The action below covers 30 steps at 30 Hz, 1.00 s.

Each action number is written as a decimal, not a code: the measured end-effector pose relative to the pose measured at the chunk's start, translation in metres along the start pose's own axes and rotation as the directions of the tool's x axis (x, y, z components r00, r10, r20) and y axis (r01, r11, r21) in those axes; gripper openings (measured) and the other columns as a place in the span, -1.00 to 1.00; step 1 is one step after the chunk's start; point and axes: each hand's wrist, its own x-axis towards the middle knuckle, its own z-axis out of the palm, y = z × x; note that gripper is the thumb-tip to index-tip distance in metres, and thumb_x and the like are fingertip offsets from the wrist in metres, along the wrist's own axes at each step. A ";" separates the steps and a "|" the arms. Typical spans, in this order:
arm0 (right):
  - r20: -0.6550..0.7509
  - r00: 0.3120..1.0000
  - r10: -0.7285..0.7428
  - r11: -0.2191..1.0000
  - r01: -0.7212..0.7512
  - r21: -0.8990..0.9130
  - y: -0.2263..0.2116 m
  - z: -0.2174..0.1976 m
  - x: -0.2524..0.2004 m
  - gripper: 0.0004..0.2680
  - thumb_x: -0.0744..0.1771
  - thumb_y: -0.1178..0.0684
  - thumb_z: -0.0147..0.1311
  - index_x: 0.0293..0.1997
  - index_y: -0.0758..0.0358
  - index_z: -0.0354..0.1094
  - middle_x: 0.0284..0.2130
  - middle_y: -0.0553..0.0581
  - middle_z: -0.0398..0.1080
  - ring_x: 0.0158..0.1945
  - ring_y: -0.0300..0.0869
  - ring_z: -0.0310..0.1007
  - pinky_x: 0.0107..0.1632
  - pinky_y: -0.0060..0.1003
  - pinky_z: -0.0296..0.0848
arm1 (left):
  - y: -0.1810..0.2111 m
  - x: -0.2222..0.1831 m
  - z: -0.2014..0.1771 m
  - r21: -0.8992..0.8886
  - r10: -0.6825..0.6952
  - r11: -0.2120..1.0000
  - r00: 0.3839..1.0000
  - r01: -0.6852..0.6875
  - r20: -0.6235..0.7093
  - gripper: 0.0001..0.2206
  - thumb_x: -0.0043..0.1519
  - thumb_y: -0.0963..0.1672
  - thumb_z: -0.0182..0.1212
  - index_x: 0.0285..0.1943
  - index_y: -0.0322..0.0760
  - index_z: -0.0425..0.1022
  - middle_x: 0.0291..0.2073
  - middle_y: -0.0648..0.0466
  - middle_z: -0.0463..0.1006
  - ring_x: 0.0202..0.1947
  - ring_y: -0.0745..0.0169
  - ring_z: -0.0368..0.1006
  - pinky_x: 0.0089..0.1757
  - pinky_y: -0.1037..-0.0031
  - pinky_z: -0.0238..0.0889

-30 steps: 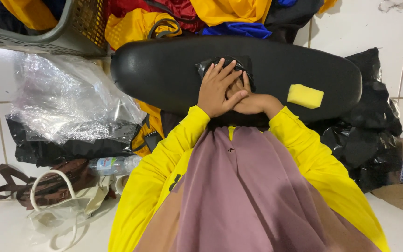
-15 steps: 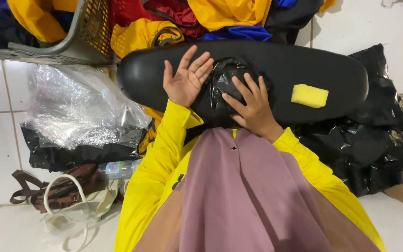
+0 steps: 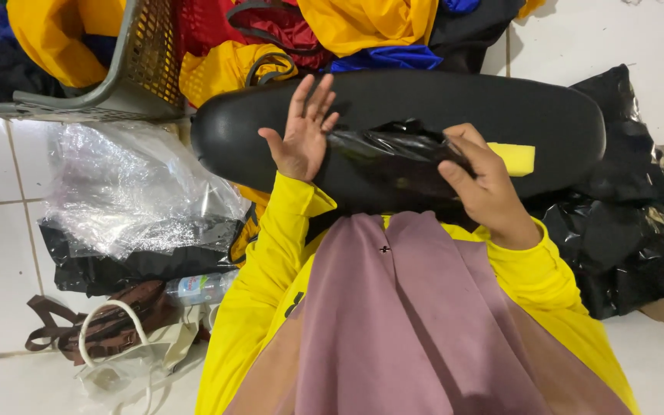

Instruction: Folding fabric covers, inserting them into plastic bags, and trimming excess straps with scissors.

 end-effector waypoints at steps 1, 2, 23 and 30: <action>0.000 1.000 0.001 1.000 -0.001 0.000 0.019 0.005 0.002 -0.71 0.45 -0.10 -0.12 0.10 0.35 0.35 -0.09 0.15 0.21 0.01 -0.14 0.24 0.10 -0.26 0.25 | -0.012 0.006 -0.016 0.000 0.000 1.000 1.000 0.000 0.000 0.05 0.07 0.44 -0.14 0.64 -0.09 0.01 0.60 -0.11 0.05 0.49 0.05 0.17 0.31 0.31 0.16; -0.067 0.998 -0.005 0.971 0.021 0.239 0.039 0.009 0.003 -0.72 0.46 -0.01 -0.18 0.23 0.36 0.30 -0.02 0.29 0.32 0.03 -0.07 0.37 0.13 -0.08 0.37 | -0.024 0.012 -0.033 0.002 -0.089 0.996 0.955 0.092 0.284 0.16 -0.01 0.43 0.04 0.67 -0.10 -0.24 0.60 -0.23 -0.11 0.54 -0.16 -0.06 0.38 0.17 -0.09; 0.030 0.948 -0.316 0.586 0.220 -0.780 0.124 0.109 0.029 -0.47 0.44 -0.38 -0.29 0.59 -0.01 -0.08 0.51 0.41 -0.14 0.51 0.45 -0.21 0.33 0.55 -0.15 | -0.005 -0.002 0.015 0.131 -0.520 0.839 0.849 0.529 -0.097 -0.48 0.37 -0.11 0.22 0.54 -0.17 0.23 0.22 -0.21 0.50 0.12 0.02 0.51 0.09 0.22 0.46; 0.039 0.956 -0.291 0.546 0.199 -0.813 0.133 0.115 0.032 -0.47 0.44 -0.37 -0.26 0.61 -0.07 -0.11 0.53 0.36 -0.18 0.54 0.40 -0.27 0.34 0.54 -0.22 | 0.005 -0.001 0.025 0.370 -0.429 0.845 0.903 0.387 0.035 -0.28 0.18 -0.27 0.41 0.57 -0.19 0.20 0.37 -0.16 0.38 0.31 0.11 0.30 0.29 0.22 0.19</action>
